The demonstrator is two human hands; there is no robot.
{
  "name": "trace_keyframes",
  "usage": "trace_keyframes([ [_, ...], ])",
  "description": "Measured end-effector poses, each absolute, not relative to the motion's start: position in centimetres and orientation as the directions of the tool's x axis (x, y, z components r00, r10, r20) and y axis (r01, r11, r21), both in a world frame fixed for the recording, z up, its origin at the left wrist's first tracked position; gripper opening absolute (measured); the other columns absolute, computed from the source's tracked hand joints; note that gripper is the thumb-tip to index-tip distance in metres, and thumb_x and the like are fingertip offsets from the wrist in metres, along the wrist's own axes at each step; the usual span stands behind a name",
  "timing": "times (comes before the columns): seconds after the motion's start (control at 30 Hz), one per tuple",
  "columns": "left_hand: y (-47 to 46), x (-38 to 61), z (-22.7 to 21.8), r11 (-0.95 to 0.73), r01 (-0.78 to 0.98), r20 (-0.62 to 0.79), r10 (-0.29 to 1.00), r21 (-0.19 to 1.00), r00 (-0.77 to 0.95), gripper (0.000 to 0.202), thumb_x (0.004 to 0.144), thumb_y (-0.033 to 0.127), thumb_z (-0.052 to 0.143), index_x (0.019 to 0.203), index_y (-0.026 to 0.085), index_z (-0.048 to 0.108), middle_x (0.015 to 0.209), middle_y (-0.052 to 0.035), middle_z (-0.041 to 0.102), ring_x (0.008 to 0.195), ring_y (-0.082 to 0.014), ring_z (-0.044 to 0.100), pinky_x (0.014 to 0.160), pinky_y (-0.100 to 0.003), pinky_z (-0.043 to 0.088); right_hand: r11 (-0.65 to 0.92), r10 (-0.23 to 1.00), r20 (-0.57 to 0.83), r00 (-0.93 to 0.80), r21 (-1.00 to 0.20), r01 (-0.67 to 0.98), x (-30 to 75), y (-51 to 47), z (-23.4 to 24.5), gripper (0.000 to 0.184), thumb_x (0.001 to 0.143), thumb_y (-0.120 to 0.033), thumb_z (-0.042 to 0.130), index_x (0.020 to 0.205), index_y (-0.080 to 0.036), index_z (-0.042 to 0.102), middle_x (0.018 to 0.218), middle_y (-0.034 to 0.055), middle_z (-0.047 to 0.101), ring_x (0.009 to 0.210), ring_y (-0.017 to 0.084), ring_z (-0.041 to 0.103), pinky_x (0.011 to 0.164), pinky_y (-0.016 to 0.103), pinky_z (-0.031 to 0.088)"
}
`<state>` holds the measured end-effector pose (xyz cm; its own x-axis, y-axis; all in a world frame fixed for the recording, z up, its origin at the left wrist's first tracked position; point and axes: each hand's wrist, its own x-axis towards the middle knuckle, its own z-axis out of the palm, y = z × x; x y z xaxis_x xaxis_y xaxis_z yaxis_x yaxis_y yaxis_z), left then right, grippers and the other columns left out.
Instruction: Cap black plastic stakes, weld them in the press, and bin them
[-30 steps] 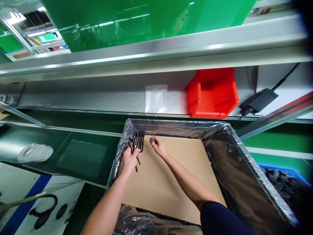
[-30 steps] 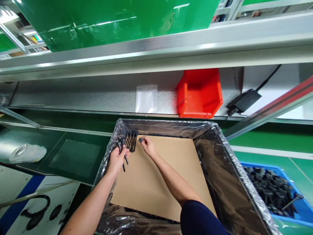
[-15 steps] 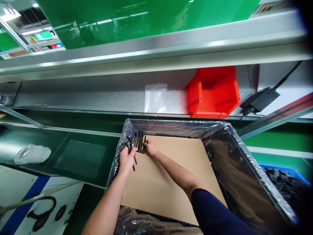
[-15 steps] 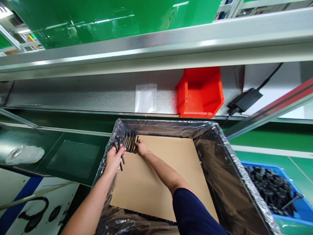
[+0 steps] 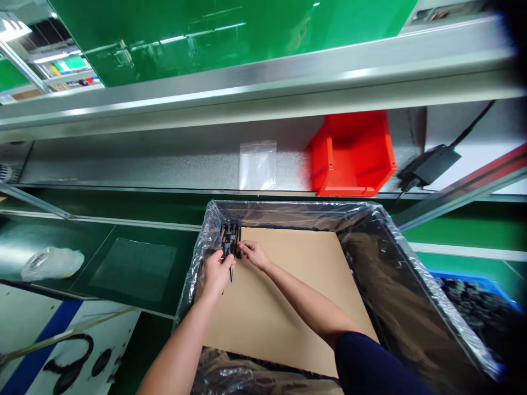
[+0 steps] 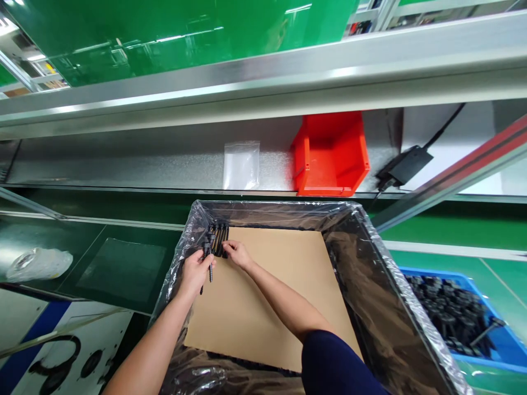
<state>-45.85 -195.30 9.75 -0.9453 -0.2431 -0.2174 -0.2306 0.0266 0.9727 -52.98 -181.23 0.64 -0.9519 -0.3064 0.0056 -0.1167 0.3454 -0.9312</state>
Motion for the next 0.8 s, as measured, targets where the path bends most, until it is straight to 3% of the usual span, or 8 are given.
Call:
trace_keyframes([
  [0.07, -195.1, -45.9, 9.4, 0.064, -0.192, -0.179, -0.162, 0.979, -0.97, 0.022, 0.069, 0.035, 0.07, 0.079, 0.015, 0.067, 0.062, -0.0022, 0.065, 0.055, -0.0127, 0.058, 0.052, -0.021, 0.043, 0.065, -0.375, -0.071, -0.924, -0.997, 0.05, -51.0, -181.5, 1.9, 0.044, 0.095, -0.05, 0.036, 0.096, -0.016, 0.065, 0.078, 0.0059, 0.067, 0.06, 0.014, 0.057, 0.053, 0.024, 0.045],
  [0.13, -195.0, -45.9, 8.9, 0.093, -0.148, -0.138, -0.106, 0.985, -0.985, 0.021, 0.071, 0.035, 0.068, 0.078, 0.015, 0.066, 0.065, -0.0024, 0.066, 0.056, -0.0129, 0.059, 0.054, -0.022, 0.045, -0.24, -0.436, -0.131, -0.891, -0.937, 0.255, -49.2, -181.9, 2.9, 0.044, 0.086, -0.058, 0.053, 0.085, -0.016, 0.064, 0.069, 0.0031, 0.064, 0.053, 0.011, 0.053, 0.047, 0.021, 0.039],
  [0.17, -195.0, -46.0, 8.7, 0.105, -0.133, -0.124, -0.092, 0.986, -0.988, 0.02, 0.072, 0.035, 0.067, 0.077, 0.015, 0.065, 0.066, -0.0025, 0.066, 0.056, -0.0128, 0.059, 0.055, -0.022, 0.046, -0.34, -0.445, -0.155, -0.882, -0.882, 0.327, -48.5, -182.1, 3.3, 0.042, 0.079, -0.057, 0.063, 0.079, -0.016, 0.063, 0.066, 0.0017, 0.063, 0.051, 0.009, 0.051, 0.046, 0.019, 0.037],
  [0.23, -195.1, -46.0, 8.3, 0.131, -0.126, -0.117, -0.077, 0.983, -0.99, 0.02, 0.074, 0.036, 0.066, 0.077, 0.016, 0.065, 0.069, -0.0029, 0.068, 0.057, -0.0128, 0.06, 0.056, -0.022, 0.047, -0.398, -0.416, -0.214, -0.884, -0.831, 0.388, -48.0, -182.3, 3.6, 0.039, 0.072, -0.053, 0.073, 0.073, -0.016, 0.061, 0.062, -0.0006, 0.06, 0.05, 0.007, 0.049, 0.044, 0.017, 0.034],
  [0.4, -195.3, -46.1, 8.5, 0.083, -0.198, -0.184, -0.151, 0.977, -0.971, 0.026, 0.072, 0.038, 0.068, 0.083, 0.015, 0.064, 0.073, -0.0051, 0.07, 0.066, -0.0158, 0.066, 0.065, -0.026, 0.054, -0.2, -0.232, -0.392, -0.89, -0.876, 0.438, -52.0, -181.3, 1.9, 0.035, 0.08, -0.053, 0.061, 0.074, -0.019, 0.054, 0.058, -0.0023, 0.057, 0.044, 0.008, 0.048, 0.04, 0.018, 0.035],
  [0.6, -194.9, -46.2, 8.7, 0.005, -0.255, -0.247, -0.223, 0.967, -0.943, 0.023, 0.068, 0.033, 0.07, 0.077, 0.014, 0.061, 0.065, -0.0025, 0.065, 0.061, -0.0148, 0.065, 0.063, -0.027, 0.055, 0.185, -0.045, -0.486, -0.873, -0.863, 0.471, -58.7, -180.0, -1.4, 0.028, 0.08, -0.032, 0.069, 0.067, -0.02, 0.048, 0.037, -0.0081, 0.042, 0.031, 0.009, 0.04, 0.038, 0.02, 0.031],
  [0.7, -194.8, -46.2, 8.5, -0.001, -0.258, -0.252, -0.228, 0.966, -0.94, 0.02, 0.066, 0.029, 0.07, 0.075, 0.014, 0.061, 0.063, -0.0011, 0.064, 0.058, -0.0141, 0.064, 0.059, -0.025, 0.055, 0.339, 0.016, -0.462, -0.887, -0.832, 0.439, -60.3, -180.8, -2.1, 0.023, 0.075, -0.023, 0.073, 0.066, -0.02, 0.052, 0.043, -0.0038, 0.051, 0.043, 0.013, 0.054, 0.047, 0.022, 0.038],
  [0.8, -194.8, -46.2, 8.4, -0.004, -0.244, -0.238, -0.236, 0.97, -0.942, 0.017, 0.066, 0.028, 0.069, 0.074, 0.014, 0.061, 0.061, -0.0003, 0.063, 0.055, -0.0127, 0.062, 0.055, -0.023, 0.052, 0.409, 0.043, -0.419, -0.907, -0.821, 0.398, -61.2, -181.8, -2.1, 0.022, 0.072, -0.016, 0.073, 0.063, -0.019, 0.054, 0.056, 0.0028, 0.061, 0.067, 0.02, 0.065, 0.061, 0.025, 0.044],
])
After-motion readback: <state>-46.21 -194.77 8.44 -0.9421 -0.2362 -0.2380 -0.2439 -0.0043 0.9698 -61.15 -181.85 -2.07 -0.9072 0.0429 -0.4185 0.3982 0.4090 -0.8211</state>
